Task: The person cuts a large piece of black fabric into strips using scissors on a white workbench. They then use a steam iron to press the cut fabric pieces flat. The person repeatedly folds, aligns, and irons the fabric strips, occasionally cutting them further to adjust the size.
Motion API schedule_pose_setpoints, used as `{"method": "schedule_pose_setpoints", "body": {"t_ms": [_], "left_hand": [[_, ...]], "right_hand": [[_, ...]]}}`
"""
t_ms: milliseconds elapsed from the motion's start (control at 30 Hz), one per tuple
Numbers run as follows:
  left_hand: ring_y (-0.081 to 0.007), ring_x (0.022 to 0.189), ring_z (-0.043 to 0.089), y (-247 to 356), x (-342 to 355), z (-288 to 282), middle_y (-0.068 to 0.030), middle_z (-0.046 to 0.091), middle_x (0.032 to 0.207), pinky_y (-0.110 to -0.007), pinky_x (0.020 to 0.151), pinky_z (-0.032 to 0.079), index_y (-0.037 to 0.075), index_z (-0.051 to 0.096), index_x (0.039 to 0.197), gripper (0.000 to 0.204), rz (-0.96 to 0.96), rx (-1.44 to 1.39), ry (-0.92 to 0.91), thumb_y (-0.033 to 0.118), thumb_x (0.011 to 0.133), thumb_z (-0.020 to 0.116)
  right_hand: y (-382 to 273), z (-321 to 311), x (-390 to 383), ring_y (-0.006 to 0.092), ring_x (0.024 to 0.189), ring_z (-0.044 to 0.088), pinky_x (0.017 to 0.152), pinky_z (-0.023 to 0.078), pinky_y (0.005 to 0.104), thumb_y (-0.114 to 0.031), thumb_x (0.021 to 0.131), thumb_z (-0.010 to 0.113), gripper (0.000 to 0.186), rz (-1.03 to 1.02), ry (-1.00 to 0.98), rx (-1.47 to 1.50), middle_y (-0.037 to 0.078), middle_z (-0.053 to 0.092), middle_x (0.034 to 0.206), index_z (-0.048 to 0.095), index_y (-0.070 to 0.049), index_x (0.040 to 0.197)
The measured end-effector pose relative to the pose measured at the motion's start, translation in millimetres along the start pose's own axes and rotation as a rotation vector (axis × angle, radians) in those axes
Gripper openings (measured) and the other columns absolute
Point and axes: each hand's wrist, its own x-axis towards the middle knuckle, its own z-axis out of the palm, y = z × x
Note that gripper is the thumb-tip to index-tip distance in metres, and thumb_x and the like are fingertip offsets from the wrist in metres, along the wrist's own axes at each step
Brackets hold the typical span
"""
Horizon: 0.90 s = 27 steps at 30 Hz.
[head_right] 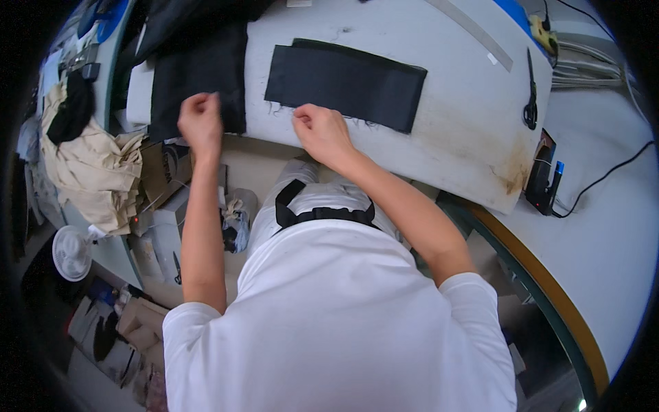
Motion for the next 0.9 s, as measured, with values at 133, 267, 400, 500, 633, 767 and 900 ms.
{"method": "schedule_pose_setpoints", "body": {"t_ms": [133,267,400,500,633,767,900], "left_hand": [[-0.0312,0.104,0.059,-99.9,63.8,-74.6,-0.0178,0.062,0.102,-0.037,0.088,0.047,0.001,0.061,0.11,0.045,0.161,0.503,0.394,0.026,0.078,0.081],[-0.0311,0.103,0.065,-137.1,129.5,-101.5,-0.0233,0.066,0.116,-0.034,0.091,0.05,-0.006,0.058,0.127,0.074,-0.161,0.21,-0.041,0.04,0.075,0.085],[-0.0282,0.095,0.067,-89.4,139.2,-103.9,-0.0171,0.069,0.112,-0.031,0.092,0.051,-0.01,0.063,0.116,0.06,-0.624,-0.313,-0.489,0.025,0.073,0.086],[-0.0281,0.1,0.067,-96.0,157.3,-108.5,-0.0188,0.068,0.114,-0.034,0.096,0.052,-0.008,0.059,0.121,0.057,-0.788,-0.707,-0.533,0.012,0.073,0.083],[-0.0314,0.111,0.064,-6.2,149.7,-74.3,-0.0222,0.062,0.126,-0.039,0.105,0.049,-0.011,0.057,0.123,0.042,-0.491,-1.169,-0.654,0.002,0.085,0.071],[-0.0288,0.109,0.065,71.8,140.2,-23.7,-0.0188,0.067,0.116,-0.038,0.106,0.047,-0.008,0.057,0.125,0.044,-0.288,-1.148,-0.678,0.006,0.087,0.073],[-0.0193,0.092,0.068,165.7,91.9,18.1,-0.0107,0.071,0.106,-0.029,0.087,0.054,-0.002,0.062,0.118,0.032,-0.066,-0.986,-1.02,0.003,0.087,0.068]], "right_hand": [[-20.6,65.6,49.1,0.0252,0.067,0.071,0.07,0.055,0.0342,-0.025,0.085,0.069,0.034,-0.037,0.037,-0.031,0.015,0.07,0.074,0.069,0.006,0.099],[-48.0,114.7,82.6,0.0383,0.085,0.07,0.08,0.055,0.0425,-0.03,0.076,0.07,0.036,0.218,0.018,-0.003,0.022,0.071,0.081,0.069,0.005,0.086],[-52.9,105.5,111.1,0.0249,0.072,0.066,0.069,0.053,0.0354,-0.026,0.064,0.079,0.03,0.436,-0.149,0.336,0.014,0.07,0.078,0.068,0.001,0.072],[-79.7,48.0,114.4,0.0192,0.073,0.063,0.069,0.051,0.0315,-0.022,0.072,0.079,0.021,0.251,-0.136,0.614,0.007,0.069,0.081,0.068,-0.004,0.072],[-78.6,-46.9,148.2,0.0142,0.078,0.065,0.073,0.052,0.0288,-0.017,0.089,0.068,0.011,0.045,-0.147,0.824,0.004,0.07,0.087,0.07,-0.006,0.091],[-81.5,-158.6,138.3,0.0144,0.071,0.065,0.066,0.051,0.0275,-0.01,0.088,0.068,0.008,-0.081,-0.012,0.747,0.003,0.068,0.08,0.066,-0.005,0.082],[-68.0,-231.9,85.8,0.0174,0.082,0.069,0.078,0.055,0.0271,-0.01,0.088,0.069,0.022,-0.074,0.112,0.682,0.007,0.072,0.095,0.068,0.002,0.106]]}}
